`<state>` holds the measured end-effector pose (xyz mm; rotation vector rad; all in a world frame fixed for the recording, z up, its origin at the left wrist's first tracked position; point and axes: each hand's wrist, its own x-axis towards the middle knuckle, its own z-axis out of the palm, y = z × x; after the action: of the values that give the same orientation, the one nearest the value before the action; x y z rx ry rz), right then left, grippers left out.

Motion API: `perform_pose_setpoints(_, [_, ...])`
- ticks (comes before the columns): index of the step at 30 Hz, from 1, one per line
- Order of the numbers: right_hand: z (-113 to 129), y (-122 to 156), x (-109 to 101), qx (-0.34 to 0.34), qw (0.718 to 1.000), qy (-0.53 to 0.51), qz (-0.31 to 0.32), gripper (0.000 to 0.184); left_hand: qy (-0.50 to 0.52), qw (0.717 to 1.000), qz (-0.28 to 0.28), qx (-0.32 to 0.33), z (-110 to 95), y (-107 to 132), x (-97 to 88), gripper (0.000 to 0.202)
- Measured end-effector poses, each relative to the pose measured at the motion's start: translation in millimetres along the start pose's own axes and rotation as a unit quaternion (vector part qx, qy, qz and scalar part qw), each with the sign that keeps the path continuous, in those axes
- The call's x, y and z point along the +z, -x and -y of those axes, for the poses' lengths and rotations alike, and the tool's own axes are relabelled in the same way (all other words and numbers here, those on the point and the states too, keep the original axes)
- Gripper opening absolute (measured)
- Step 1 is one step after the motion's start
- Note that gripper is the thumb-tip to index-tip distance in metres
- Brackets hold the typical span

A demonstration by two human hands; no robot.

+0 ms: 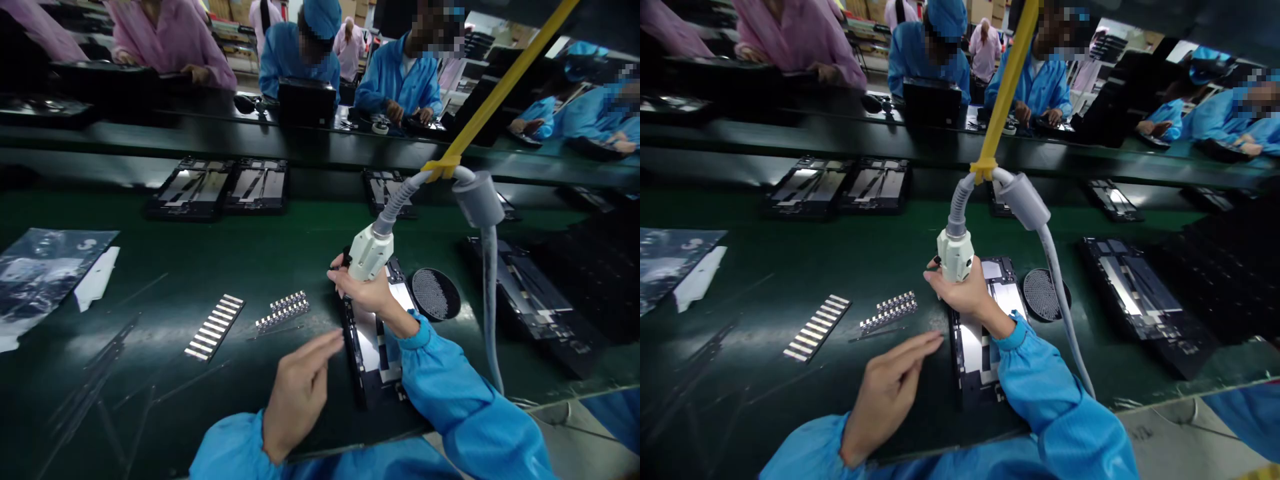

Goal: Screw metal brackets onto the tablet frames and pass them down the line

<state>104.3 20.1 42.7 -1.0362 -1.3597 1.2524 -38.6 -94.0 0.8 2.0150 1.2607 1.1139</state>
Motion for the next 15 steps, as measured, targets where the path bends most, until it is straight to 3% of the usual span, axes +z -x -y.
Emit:
perform_pose_setpoints(5, [0, 0, 4, -0.007, 1.0, 0.004, -0.012, 0.02, -0.016, 0.98, 0.122, 0.153, -23, 7, 38.3, 0.033])
perform_pose_setpoints(7, [7, -1, 0, -0.026, 0.999, 0.005, -0.024, 0.022, -0.082, 0.961, 0.123, 0.233, -25, 14, 58.5, 0.043])
perform_pose_setpoints(9, [18, 0, -10, -0.064, 0.997, 0.007, -0.045, 0.024, -0.156, 0.947, 0.073, 0.27, -22, 21, 73.0, 0.038])
perform_pose_setpoints(12, [31, 10, -35, -0.113, 0.991, 0.005, -0.074, 0.026, -0.221, 0.939, 0.039, 0.259, -6, 19, 71.4, 0.03])
perform_pose_setpoints(15, [27, 28, -62, -0.103, 0.991, 0.012, -0.082, 0.027, -0.268, 0.929, 0.059, 0.247, 19, -13, 44.5, 0.033])
